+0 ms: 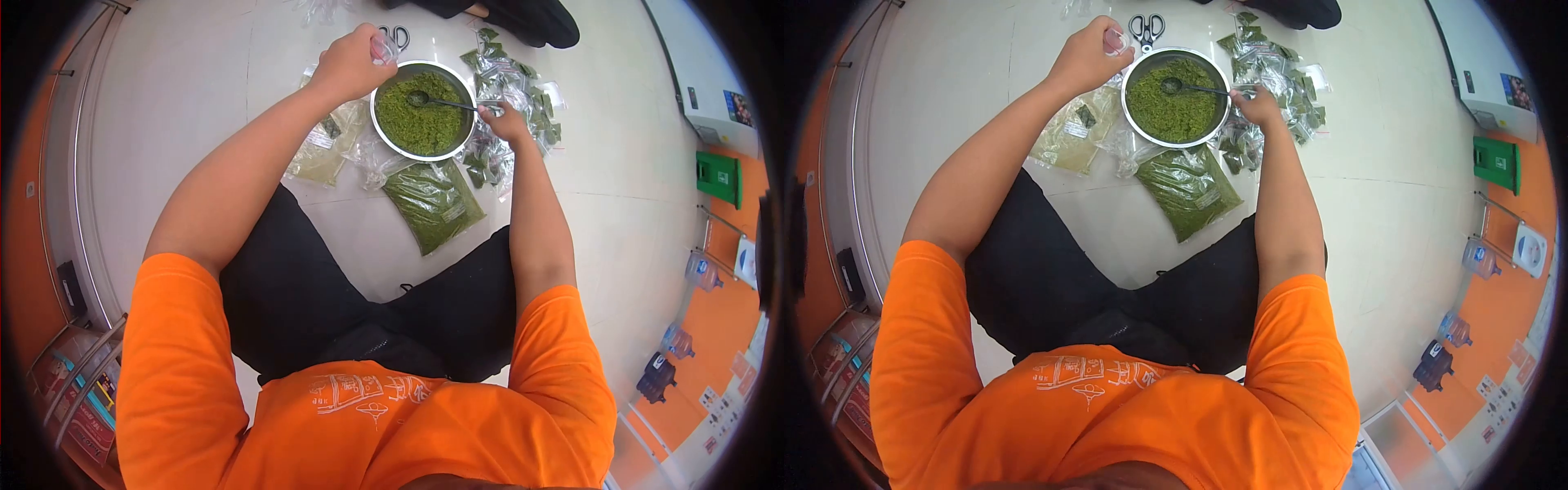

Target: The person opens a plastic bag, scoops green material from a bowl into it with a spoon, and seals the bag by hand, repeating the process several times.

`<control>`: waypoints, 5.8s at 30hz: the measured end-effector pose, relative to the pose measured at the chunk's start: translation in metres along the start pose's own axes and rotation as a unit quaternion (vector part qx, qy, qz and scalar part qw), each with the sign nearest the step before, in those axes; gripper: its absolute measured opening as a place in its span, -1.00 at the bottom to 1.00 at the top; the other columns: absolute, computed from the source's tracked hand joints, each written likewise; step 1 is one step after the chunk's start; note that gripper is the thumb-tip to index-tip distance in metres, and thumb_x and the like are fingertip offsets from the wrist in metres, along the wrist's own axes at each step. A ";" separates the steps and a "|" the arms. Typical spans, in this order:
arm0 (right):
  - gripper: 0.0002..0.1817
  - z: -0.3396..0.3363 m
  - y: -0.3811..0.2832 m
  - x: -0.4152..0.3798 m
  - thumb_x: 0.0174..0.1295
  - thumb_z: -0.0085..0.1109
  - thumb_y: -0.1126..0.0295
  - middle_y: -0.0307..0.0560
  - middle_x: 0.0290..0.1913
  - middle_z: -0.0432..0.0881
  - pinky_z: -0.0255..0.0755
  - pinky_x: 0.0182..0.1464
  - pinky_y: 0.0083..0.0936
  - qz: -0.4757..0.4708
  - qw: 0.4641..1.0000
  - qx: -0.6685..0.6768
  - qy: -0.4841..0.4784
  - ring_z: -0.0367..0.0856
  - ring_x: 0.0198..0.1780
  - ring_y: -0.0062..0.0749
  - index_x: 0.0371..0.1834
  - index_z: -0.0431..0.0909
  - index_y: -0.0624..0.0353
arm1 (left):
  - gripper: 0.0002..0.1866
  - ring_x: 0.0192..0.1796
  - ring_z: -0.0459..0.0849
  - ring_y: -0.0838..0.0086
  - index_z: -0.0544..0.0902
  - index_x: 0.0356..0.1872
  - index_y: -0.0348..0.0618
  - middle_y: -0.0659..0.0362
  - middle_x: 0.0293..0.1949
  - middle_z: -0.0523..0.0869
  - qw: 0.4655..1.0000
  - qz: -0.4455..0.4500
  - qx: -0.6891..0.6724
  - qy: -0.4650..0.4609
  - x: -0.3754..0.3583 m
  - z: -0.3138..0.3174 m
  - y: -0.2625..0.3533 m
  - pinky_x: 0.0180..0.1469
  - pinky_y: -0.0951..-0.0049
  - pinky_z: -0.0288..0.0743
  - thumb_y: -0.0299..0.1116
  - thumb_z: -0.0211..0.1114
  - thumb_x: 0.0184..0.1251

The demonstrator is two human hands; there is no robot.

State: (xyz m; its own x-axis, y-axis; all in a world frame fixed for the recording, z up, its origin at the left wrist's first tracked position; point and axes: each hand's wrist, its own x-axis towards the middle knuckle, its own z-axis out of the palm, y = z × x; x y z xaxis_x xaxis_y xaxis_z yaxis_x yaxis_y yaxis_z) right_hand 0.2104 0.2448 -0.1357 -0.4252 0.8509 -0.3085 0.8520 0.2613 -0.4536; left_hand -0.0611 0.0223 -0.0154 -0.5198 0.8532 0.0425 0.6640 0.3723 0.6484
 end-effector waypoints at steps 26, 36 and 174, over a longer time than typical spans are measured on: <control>-0.71 0.027 -0.102 -0.055 0.47 0.11 0.25 -0.06 -0.31 0.72 0.52 -0.20 -0.40 -0.148 0.968 0.152 -0.131 0.65 -0.34 -0.40 -0.16 0.69 0.27 | -0.52 -0.08 0.74 0.22 0.52 -0.01 -0.21 0.08 -0.18 0.75 0.999 -0.046 0.019 -0.012 0.006 0.009 -0.015 0.02 0.28 0.58 -0.18 0.42 0.13; -0.65 0.025 -0.064 -0.032 0.58 -0.10 0.26 -0.09 -0.31 0.65 0.56 -0.32 -0.66 0.147 0.809 0.552 -0.136 0.59 -0.38 -0.53 -0.08 0.56 0.37 | -0.51 -0.05 0.71 0.27 0.50 0.00 -0.23 0.06 -0.14 0.72 0.997 -0.032 0.001 -0.074 0.005 0.021 -0.018 0.02 0.31 0.55 -0.21 0.45 0.11; -0.74 -0.015 0.078 0.016 0.11 0.04 0.59 0.07 -0.29 0.51 0.38 -0.53 -0.46 0.329 0.712 0.600 0.155 0.51 -0.47 -0.30 -0.10 0.45 0.37 | 0.18 0.30 0.50 -0.09 0.17 0.45 -0.35 -0.33 0.30 0.39 0.958 -0.228 0.141 -0.104 -0.010 0.072 -0.077 0.34 0.22 0.45 -0.11 0.67 -0.23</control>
State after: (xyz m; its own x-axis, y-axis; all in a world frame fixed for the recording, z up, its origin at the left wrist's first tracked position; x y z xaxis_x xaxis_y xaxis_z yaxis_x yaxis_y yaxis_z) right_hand 0.2745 0.2860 -0.1638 0.1925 0.7178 -0.6692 -0.1187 -0.6599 -0.7419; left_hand -0.0688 0.0116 -0.1207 -0.6920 0.6217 -0.3670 0.5273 0.7825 0.3312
